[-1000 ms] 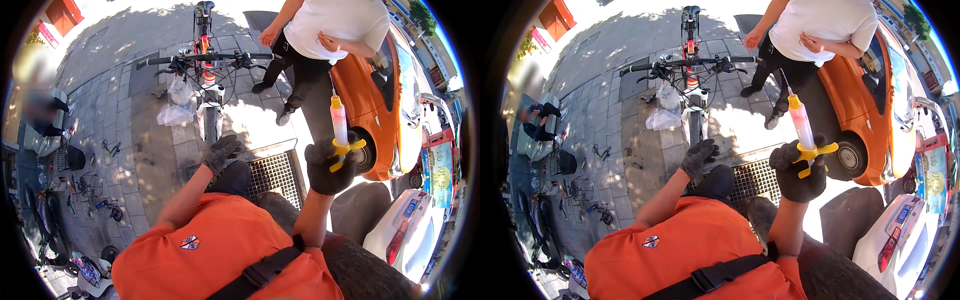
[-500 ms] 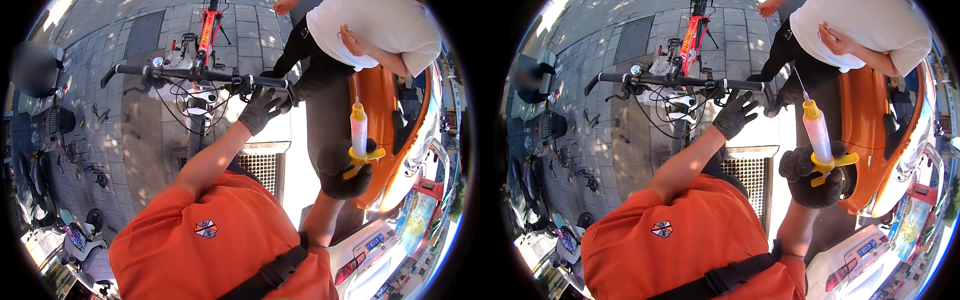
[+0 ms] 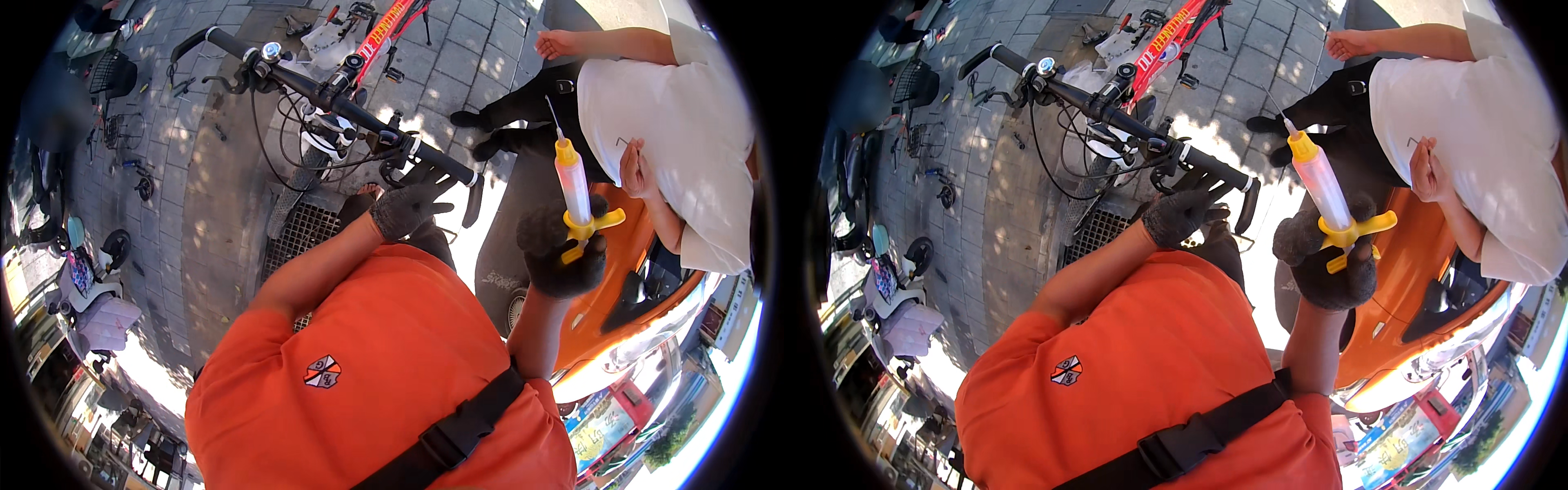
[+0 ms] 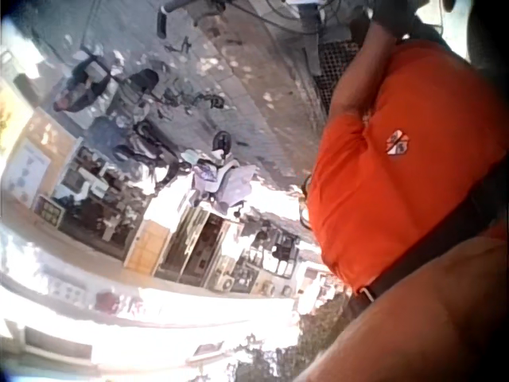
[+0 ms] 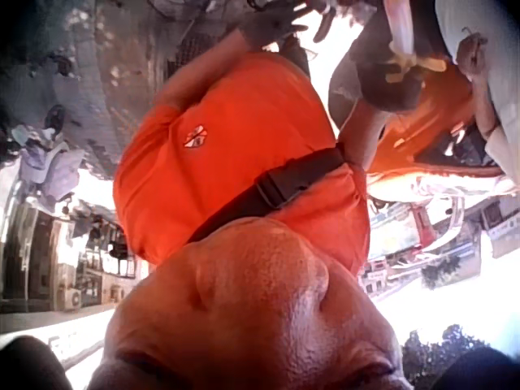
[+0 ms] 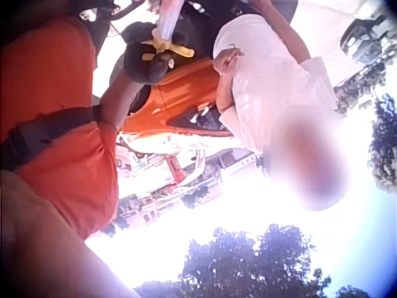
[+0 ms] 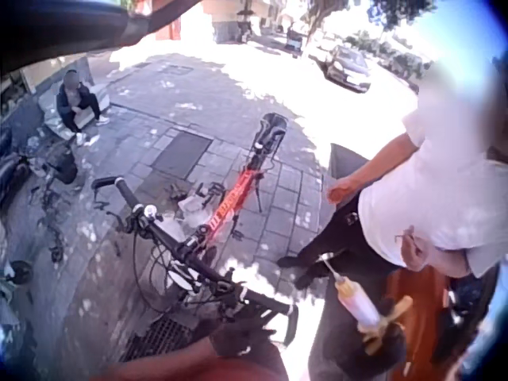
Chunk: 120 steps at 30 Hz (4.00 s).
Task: The person applies lubricant from a syringe to the bicycle's handlebar brake lever and cable housing. They then enter a shop to retrieve a package and return to the bicycle to continue applying lubricant to the handlebar components.
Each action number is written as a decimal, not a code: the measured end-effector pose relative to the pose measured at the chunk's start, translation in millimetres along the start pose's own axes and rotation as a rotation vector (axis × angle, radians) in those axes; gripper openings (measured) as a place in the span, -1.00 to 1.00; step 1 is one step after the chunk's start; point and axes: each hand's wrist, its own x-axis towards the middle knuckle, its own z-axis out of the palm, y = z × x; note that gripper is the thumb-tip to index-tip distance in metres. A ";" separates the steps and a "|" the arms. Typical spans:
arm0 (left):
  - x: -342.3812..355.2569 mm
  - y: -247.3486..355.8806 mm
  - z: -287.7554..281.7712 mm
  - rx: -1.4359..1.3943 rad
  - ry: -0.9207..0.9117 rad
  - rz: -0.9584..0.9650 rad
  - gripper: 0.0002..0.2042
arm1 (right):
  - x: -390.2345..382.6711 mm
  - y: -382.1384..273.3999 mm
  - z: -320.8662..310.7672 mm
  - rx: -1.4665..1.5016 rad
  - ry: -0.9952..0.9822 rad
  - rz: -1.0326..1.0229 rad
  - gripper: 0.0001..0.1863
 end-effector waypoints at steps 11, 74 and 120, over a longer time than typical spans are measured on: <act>23.9 -36.8 20.8 -0.509 0.003 0.368 -0.23 | 66.5 -11.1 -75.6 0.177 -0.310 0.419 -0.53; 101.1 -70.1 15.6 -0.360 0.421 0.704 -0.73 | 215.6 20.9 -105.0 -0.504 -0.631 1.084 -0.50; 89.0 -62.0 21.4 -0.252 0.432 0.664 -0.72 | 180.3 17.1 50.7 -1.547 -1.121 0.448 -0.65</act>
